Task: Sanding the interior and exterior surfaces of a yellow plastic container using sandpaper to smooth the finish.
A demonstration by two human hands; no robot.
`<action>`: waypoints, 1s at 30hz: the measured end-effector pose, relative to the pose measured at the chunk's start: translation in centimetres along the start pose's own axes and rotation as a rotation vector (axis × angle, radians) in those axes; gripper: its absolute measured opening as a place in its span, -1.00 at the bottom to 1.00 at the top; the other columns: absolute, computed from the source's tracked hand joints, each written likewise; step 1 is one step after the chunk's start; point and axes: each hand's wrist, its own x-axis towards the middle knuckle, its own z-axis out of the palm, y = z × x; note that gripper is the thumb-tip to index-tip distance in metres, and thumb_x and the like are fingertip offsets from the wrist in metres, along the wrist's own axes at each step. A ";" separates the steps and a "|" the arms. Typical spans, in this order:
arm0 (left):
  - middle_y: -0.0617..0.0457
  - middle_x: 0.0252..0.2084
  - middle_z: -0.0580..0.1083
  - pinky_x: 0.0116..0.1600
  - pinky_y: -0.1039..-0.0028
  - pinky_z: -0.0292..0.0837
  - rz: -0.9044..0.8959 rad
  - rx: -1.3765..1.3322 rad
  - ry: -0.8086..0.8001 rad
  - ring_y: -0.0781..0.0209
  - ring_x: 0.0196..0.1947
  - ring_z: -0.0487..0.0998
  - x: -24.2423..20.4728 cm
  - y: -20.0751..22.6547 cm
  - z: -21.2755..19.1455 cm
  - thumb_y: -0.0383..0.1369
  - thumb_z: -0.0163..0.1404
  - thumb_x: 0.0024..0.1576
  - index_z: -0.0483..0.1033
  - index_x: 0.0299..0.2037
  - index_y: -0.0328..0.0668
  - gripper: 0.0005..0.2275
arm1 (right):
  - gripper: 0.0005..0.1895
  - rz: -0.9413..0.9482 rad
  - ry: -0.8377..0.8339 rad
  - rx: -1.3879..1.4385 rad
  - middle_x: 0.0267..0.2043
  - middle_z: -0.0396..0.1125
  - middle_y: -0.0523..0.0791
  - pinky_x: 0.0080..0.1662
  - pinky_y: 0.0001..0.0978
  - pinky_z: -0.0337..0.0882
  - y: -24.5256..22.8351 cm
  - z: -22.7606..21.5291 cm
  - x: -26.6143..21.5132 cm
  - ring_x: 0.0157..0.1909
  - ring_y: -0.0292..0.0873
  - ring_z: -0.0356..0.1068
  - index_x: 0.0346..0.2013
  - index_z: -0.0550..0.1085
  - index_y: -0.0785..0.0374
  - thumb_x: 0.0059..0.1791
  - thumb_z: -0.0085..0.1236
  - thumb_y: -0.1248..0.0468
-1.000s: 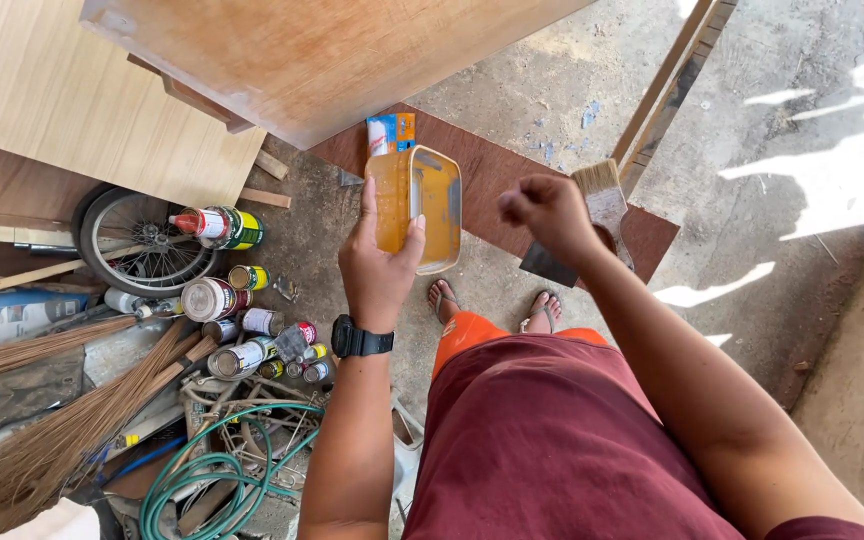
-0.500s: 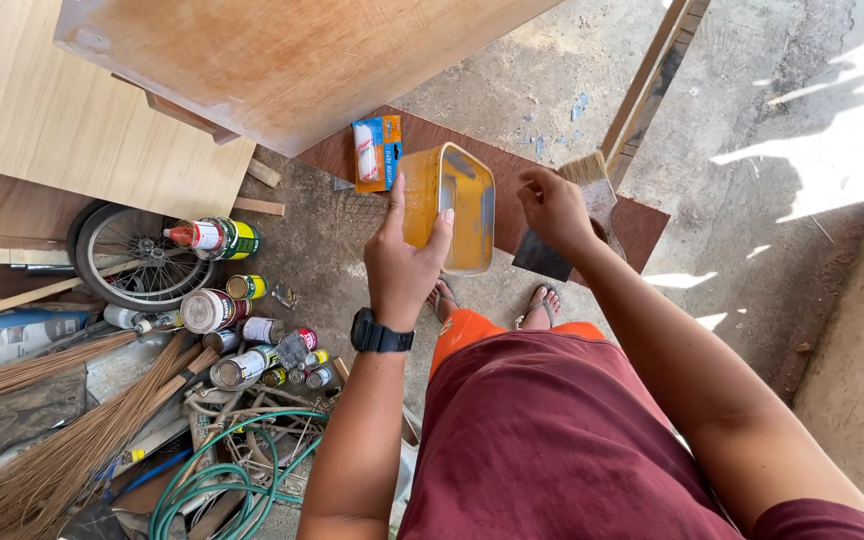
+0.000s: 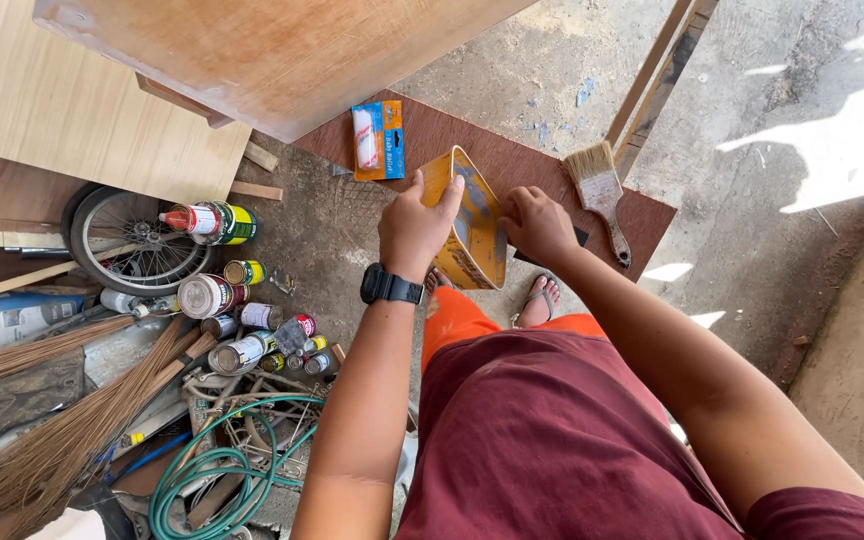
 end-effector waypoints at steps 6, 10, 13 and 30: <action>-0.31 0.22 0.59 0.28 -0.01 0.54 -0.028 -0.021 -0.057 -0.33 0.27 0.59 1.9 -0.2 -0.5 0.48 -0.09 0.14 0.41 0.50 -0.05 -0.09 | -0.80 0.017 0.004 0.093 -0.28 0.36 0.02 -0.23 0.24 0.50 1.2 4.7 3.3 -0.15 0.37 0.51 -0.31 0.46 0.15 -0.05 0.27 0.13; -0.40 0.30 0.53 0.40 -0.01 0.44 -0.024 -0.019 -0.139 -0.38 0.35 0.53 0.3 2.0 -3.0 0.38 -0.12 0.19 0.34 0.53 -0.20 -0.11 | -0.82 0.064 -0.014 0.164 -0.46 0.30 -0.06 -0.34 0.07 0.46 -0.4 3.0 3.3 -0.34 0.28 0.50 -0.50 0.42 0.12 -0.09 0.26 0.23; -0.40 0.33 0.51 0.42 -0.05 0.41 -0.038 -0.046 -0.194 -0.38 0.38 0.49 0.6 2.9 -3.7 0.41 -0.12 0.14 0.33 0.54 -0.17 -0.07 | -0.81 0.043 -0.020 0.141 -0.46 0.38 0.12 -0.30 0.15 0.47 -0.5 2.1 3.8 -0.28 0.37 0.50 -0.47 0.51 0.26 -0.13 0.32 0.20; -0.26 0.28 0.56 0.31 0.08 0.54 -0.074 -0.043 -0.255 -0.21 0.32 0.58 3.9 1.4 -4.1 0.37 -0.15 0.22 0.38 0.52 -0.15 -0.14 | -0.80 0.120 -0.082 0.166 -0.45 0.41 0.05 -0.23 0.03 0.49 1.1 3.7 4.7 -0.28 0.27 0.53 -0.45 0.56 0.17 -0.10 0.36 0.13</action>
